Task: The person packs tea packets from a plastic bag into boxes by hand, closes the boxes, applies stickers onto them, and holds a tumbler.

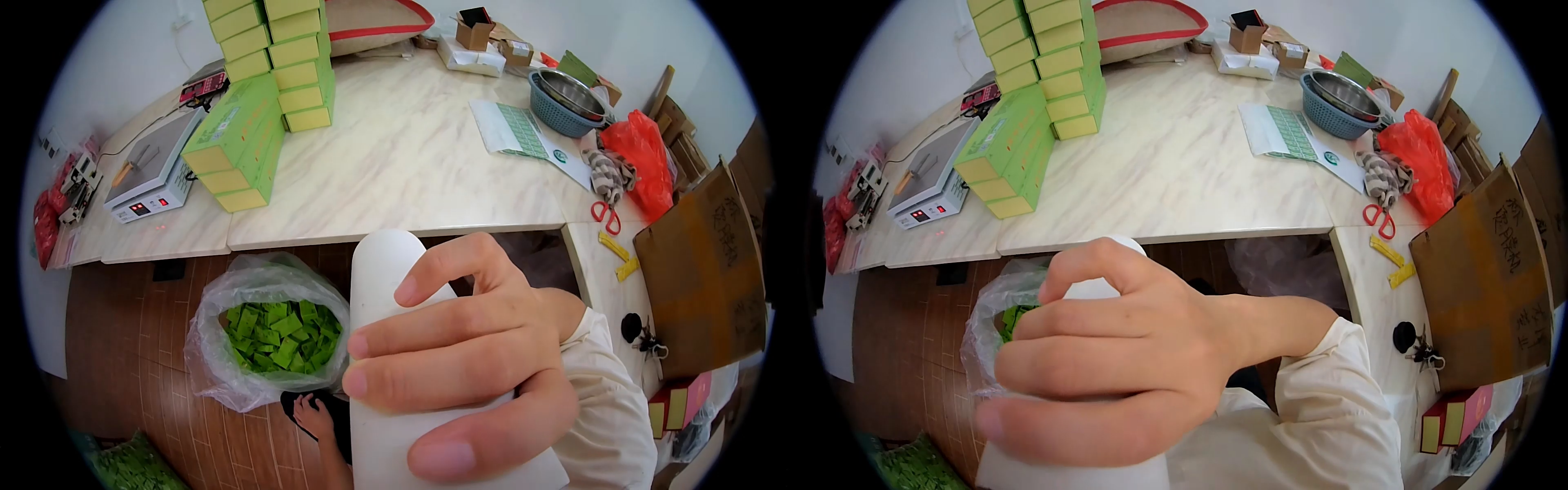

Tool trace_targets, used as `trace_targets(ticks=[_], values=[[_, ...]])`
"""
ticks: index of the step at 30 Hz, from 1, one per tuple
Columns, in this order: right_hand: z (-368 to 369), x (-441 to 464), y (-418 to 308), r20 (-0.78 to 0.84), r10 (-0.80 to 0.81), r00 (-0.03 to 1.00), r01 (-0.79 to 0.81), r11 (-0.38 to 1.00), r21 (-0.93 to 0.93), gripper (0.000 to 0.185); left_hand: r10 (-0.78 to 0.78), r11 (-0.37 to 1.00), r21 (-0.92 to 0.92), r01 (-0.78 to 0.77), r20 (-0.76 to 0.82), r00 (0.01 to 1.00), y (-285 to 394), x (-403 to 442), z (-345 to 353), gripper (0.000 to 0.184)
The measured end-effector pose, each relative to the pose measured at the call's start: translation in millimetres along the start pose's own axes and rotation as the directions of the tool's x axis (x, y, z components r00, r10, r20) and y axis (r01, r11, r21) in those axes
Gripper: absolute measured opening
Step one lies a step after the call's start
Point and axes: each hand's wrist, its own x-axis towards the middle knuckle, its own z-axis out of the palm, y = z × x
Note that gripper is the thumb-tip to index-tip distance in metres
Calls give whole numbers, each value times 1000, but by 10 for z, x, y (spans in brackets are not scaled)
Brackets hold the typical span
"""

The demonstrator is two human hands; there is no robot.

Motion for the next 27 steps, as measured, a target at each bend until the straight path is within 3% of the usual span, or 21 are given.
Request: trace_targets(ticks=[7,8,10,11,13,18,27], values=[[-26,16,96,-27,-35,999,35,999,8,18,27,999,19,-26,-15,1000,-72,-3,72,23],[-60,9,269,26,-256,966,256,967,4,19,40,999,24,-39,-18,999,-94,-4,87,23],[16,1,322,79,-463,883,464,886,11,21,32,999,22,-32,-11,999,-76,-6,68,23],[151,-7,239,-100,-372,923,371,928,-24,20,25,999,20,-25,-5,1000,-66,-7,59,23],[127,-40,196,-278,-270,922,270,962,-40,19,17,1000,24,-17,1,1000,-51,-7,50,23],[52,-28,150,-127,-192,973,191,981,-20,19,0,999,33,-1,16,1000,-67,-5,70,23],[5,-16,102,-66,-155,986,154,988,-28,20,-2,1000,17,2,11,1000,-58,4,59,24]])
